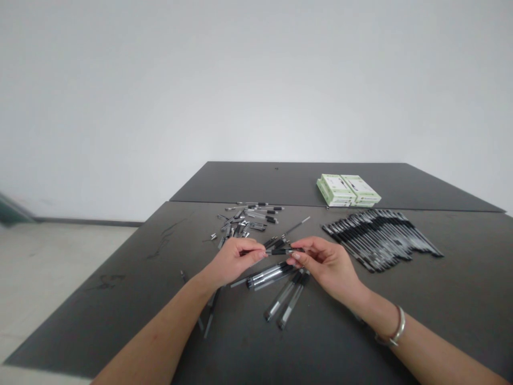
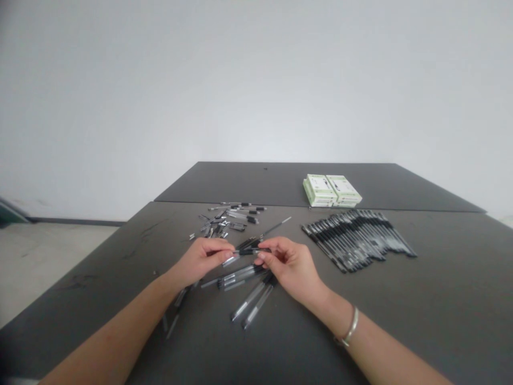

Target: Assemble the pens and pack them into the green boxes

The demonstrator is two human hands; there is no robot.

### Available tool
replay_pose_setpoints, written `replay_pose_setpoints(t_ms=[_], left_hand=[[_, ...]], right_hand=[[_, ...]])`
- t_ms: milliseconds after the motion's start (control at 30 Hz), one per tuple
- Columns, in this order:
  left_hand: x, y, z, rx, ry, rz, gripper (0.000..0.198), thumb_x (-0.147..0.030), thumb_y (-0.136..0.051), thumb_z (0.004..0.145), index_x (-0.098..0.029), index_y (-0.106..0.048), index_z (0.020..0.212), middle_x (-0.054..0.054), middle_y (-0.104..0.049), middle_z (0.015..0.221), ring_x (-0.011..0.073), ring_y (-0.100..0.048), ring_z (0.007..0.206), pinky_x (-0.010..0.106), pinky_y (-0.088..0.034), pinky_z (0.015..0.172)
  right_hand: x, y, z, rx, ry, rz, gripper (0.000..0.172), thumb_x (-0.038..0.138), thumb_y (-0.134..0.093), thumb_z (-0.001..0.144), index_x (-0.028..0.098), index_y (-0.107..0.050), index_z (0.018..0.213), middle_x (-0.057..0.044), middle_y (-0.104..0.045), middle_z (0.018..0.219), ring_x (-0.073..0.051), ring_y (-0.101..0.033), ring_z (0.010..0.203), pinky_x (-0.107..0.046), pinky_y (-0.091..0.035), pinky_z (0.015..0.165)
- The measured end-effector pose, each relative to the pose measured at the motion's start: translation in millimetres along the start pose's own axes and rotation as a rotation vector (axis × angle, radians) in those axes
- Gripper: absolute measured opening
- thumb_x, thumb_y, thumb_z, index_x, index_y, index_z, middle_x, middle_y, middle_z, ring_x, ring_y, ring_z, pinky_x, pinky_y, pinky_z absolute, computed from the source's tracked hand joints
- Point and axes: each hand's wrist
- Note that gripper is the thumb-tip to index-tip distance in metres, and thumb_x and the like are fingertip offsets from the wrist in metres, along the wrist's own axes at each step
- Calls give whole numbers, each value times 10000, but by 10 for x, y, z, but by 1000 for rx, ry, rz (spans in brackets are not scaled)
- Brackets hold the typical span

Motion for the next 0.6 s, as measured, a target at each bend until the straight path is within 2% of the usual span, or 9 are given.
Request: replay_pose_setpoints(t_ms=[333,600], left_hand=[[16,-30,-19,-2,24,0,274,-332,-562,879,-122,-727,819,42,-661,748,149,-564,703,235,-408,644],[35,-75,7,14,82,30,304,-366,-535,889,-136,-733,871,42,-690,776,159,-586,713,236,-428,639]], right_hand=[[38,2,19,7,-28,47,269,384,-729,784,183,-651,945,-42,-734,696,-165,-693,636,-278,-550,608],[-43,16,79,116,-188,322,319,372,-766,748,177,-681,986,-12,-705,672,-105,-623,565,-209,-494,531]])
Point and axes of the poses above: each hand's wrist, its own z-axis towards the middle knuckle, its own y-axis out of the back of the hand, x = y × z
